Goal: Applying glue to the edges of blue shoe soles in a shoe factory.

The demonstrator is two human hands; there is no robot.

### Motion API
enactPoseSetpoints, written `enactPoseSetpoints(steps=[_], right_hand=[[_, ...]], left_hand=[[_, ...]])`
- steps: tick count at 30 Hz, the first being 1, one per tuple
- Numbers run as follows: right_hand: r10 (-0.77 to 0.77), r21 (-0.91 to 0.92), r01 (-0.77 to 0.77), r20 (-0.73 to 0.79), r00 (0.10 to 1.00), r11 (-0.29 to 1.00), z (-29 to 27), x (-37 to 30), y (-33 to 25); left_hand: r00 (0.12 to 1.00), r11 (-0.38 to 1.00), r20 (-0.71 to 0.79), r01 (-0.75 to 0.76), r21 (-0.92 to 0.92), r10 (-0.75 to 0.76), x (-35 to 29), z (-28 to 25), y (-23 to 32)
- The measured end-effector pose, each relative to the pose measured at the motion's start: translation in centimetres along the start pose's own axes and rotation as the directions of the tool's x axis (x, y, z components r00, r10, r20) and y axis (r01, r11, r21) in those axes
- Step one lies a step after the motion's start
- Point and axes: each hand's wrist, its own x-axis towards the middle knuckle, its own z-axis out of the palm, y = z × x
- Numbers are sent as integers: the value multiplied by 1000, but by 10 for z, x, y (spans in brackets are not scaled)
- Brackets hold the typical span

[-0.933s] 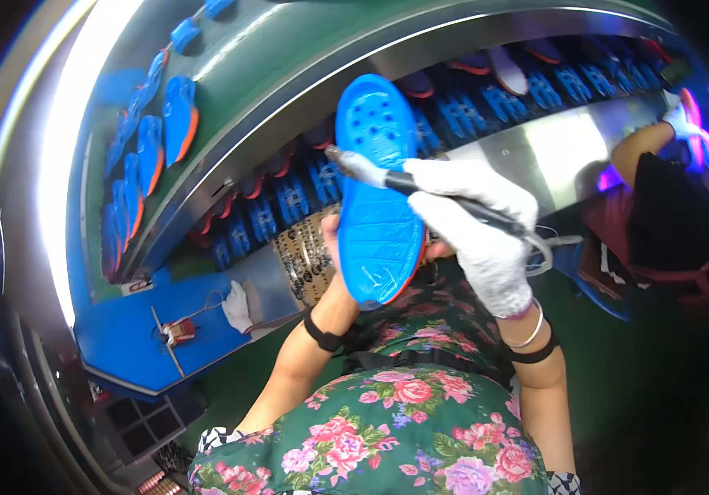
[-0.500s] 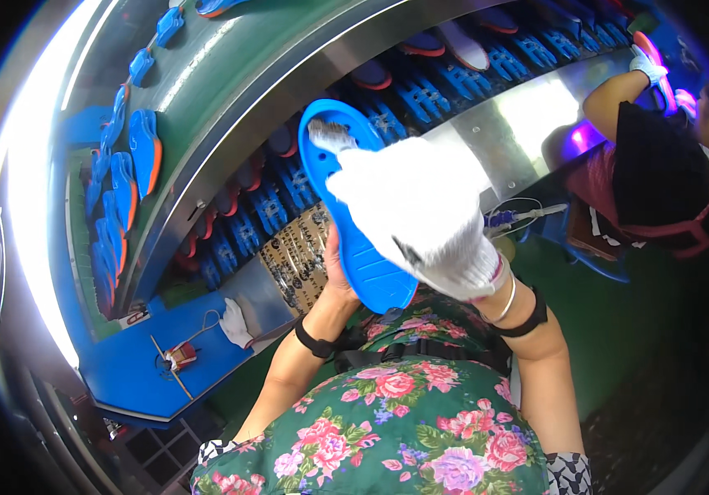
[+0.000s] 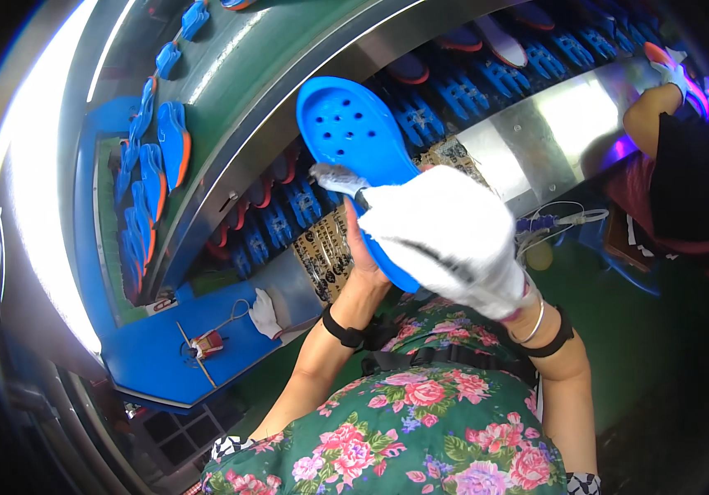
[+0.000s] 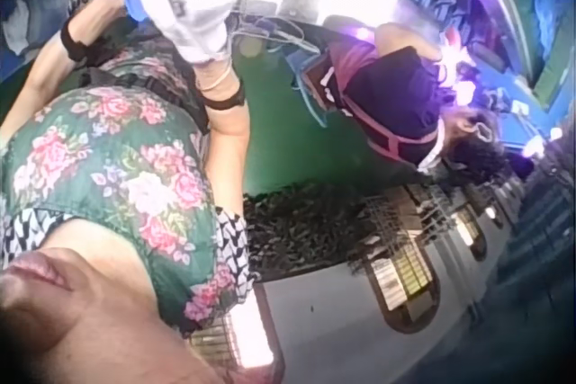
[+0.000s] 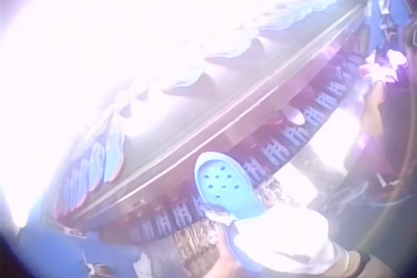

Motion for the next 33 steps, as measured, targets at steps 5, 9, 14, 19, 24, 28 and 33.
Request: enactPoseSetpoints(steps=[5, 9, 14, 19, 24, 28, 33], right_hand=[[106, 133, -86, -156, 982, 987, 3, -4, 23], [11, 9, -11, -22, 1000, 1000, 13, -18, 17], [225, 196, -182, -231, 946, 964, 16, -23, 22], [-33, 4, 34, -92, 995, 999, 10, -26, 9], [104, 120, -91, -106, 989, 989, 2, -34, 19], [14, 162, -23, 57, 998, 987, 2, -39, 12], [101, 103, -96, -44, 994, 990, -6, -37, 23]], left_hand=[[976, 994, -202, -63, 88, 80, 11, -4, 7], [977, 873, 196, 22, -488, 85, 23, 3, 6], [994, 950, 80, -39, -310, 67, 34, 0, 2], [918, 932, 217, -285, -225, 333, 43, 4, -2], [984, 906, 115, -79, -416, 139, 43, 13, 11], [948, 938, 313, 49, -342, 65, 48, -3, 21], [991, 905, 109, -18, -425, 71, 43, 11, 22]])
